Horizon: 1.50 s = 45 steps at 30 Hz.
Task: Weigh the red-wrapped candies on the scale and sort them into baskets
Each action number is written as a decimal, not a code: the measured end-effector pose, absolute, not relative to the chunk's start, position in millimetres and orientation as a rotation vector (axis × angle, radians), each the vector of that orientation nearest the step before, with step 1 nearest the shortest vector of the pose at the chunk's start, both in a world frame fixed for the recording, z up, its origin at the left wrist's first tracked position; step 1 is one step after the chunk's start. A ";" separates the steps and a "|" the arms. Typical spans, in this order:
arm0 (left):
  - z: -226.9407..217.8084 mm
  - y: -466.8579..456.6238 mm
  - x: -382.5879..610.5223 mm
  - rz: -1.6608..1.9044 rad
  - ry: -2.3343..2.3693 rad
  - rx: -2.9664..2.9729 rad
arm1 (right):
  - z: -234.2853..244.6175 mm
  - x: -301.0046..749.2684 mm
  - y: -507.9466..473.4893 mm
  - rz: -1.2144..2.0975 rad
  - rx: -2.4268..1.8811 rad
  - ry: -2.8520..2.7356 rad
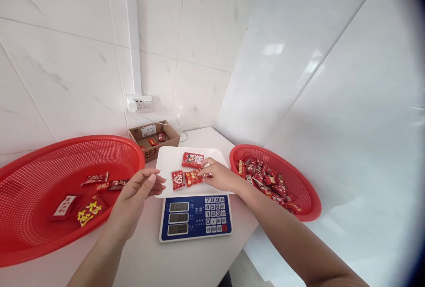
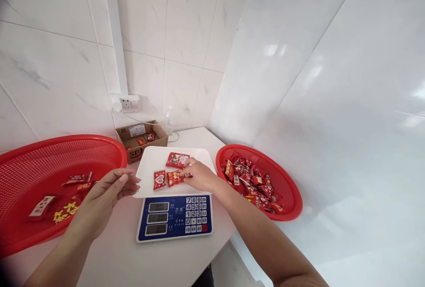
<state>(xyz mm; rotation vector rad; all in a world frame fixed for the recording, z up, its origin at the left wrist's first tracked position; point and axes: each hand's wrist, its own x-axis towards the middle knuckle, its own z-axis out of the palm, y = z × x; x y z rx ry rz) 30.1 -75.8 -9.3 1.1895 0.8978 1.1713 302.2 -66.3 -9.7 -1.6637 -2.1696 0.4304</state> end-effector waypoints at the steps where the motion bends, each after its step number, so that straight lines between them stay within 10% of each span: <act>1: -9.2 -75.6 29.8 1.170 0.899 1.188 | -8.5 305.1 -65.4 0.435 -1.685 -2.119; 45: -6.0 -76.2 27.3 1.208 0.826 1.189 | -18.2 352.1 -150.1 -0.017 -1.963 -1.645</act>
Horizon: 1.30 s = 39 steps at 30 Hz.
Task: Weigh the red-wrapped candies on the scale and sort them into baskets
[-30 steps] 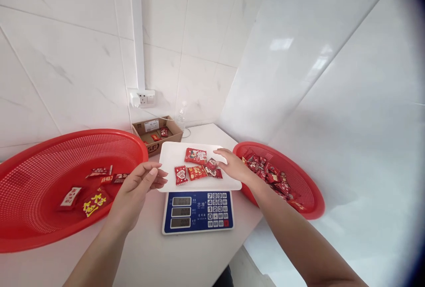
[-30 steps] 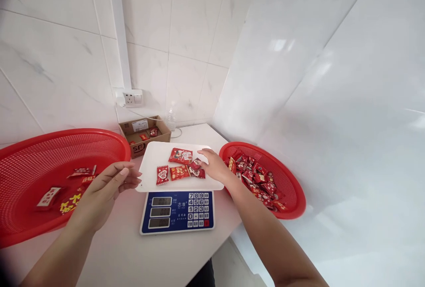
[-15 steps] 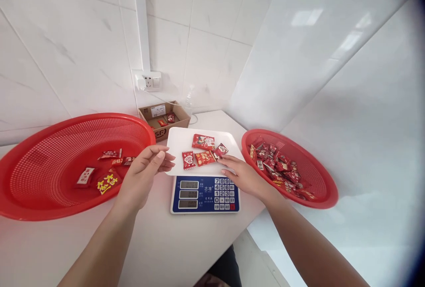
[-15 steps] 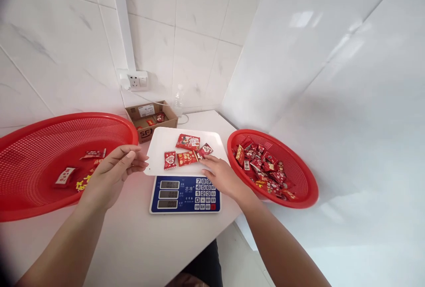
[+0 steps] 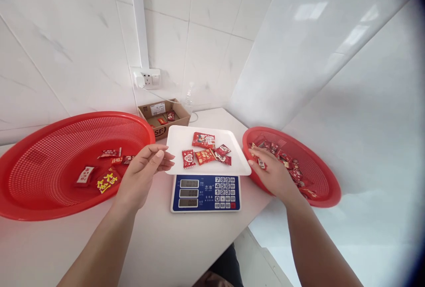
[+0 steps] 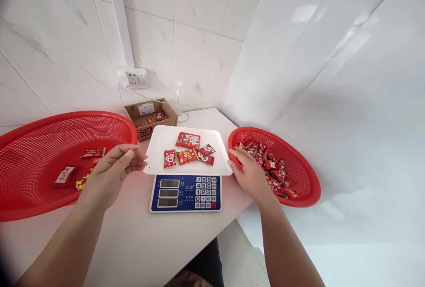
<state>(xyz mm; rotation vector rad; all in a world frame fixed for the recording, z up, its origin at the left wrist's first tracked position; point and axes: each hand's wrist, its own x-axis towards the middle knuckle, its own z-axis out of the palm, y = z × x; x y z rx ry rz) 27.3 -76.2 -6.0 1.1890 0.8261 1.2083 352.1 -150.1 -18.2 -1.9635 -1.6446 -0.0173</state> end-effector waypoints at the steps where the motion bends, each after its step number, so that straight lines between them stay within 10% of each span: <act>1: -5.9 -76.5 27.4 1.208 0.828 1.190 | -18.1 357.8 -153.5 -0.046 -2.013 -1.584; 21: -5.9 -75.1 28.6 1.204 0.880 1.221 | -51.2 387.5 -168.1 -0.031 -2.534 -1.339; 39: -34.7 -63.8 134.8 0.553 0.819 2.696 | -43.9 383.7 -166.2 0.026 -2.539 -1.412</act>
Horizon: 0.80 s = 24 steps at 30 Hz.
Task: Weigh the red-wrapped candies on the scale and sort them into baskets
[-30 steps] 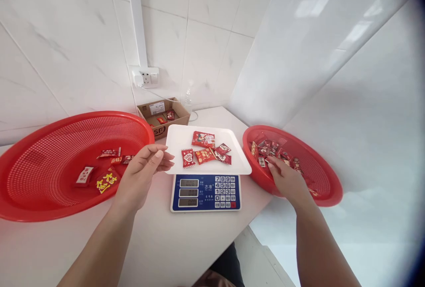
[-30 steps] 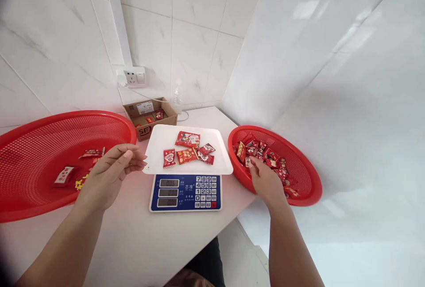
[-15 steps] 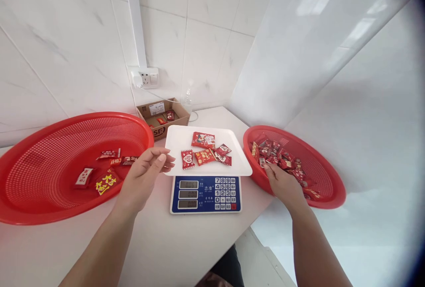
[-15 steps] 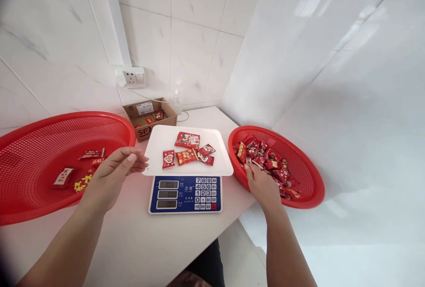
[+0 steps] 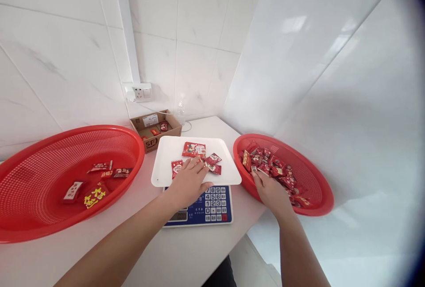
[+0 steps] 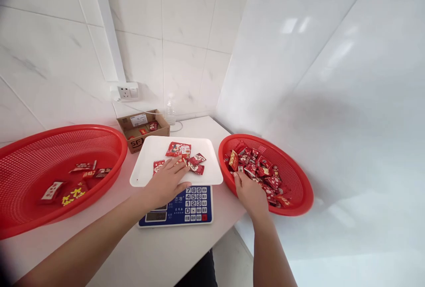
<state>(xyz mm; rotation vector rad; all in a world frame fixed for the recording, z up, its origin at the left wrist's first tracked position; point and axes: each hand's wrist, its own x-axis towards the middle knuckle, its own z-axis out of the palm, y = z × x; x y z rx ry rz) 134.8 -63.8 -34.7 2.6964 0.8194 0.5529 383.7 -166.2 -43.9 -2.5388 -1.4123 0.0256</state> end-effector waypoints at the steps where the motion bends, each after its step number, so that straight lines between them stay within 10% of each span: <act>1: -35.4 -62.1 142.2 0.528 0.815 2.738 | -44.1 383.8 -166.3 0.030 -2.543 -1.406; 24: -27.0 -53.0 186.9 0.332 0.784 2.917 | -46.2 384.2 -168.2 0.100 -2.495 -1.422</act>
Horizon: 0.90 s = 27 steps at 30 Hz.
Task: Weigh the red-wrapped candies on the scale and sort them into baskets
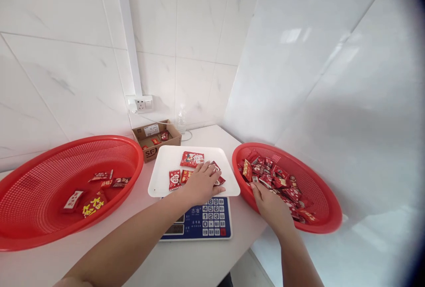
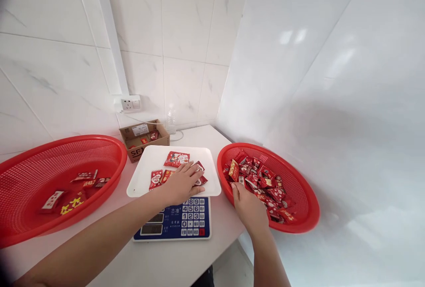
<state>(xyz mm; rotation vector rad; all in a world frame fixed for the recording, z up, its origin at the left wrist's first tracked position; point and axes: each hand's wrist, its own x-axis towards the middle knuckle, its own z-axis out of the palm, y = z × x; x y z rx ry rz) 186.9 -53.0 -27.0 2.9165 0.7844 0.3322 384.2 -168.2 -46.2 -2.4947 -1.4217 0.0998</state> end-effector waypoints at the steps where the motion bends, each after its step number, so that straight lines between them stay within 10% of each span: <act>1: -28.3 -50.3 188.6 0.307 0.801 2.908 | -45.7 384.2 -168.4 0.105 -2.495 -1.420; 27: -22.9 -37.1 91.9 0.176 1.194 2.612 | -49.3 386.4 -172.5 0.048 -2.507 -1.435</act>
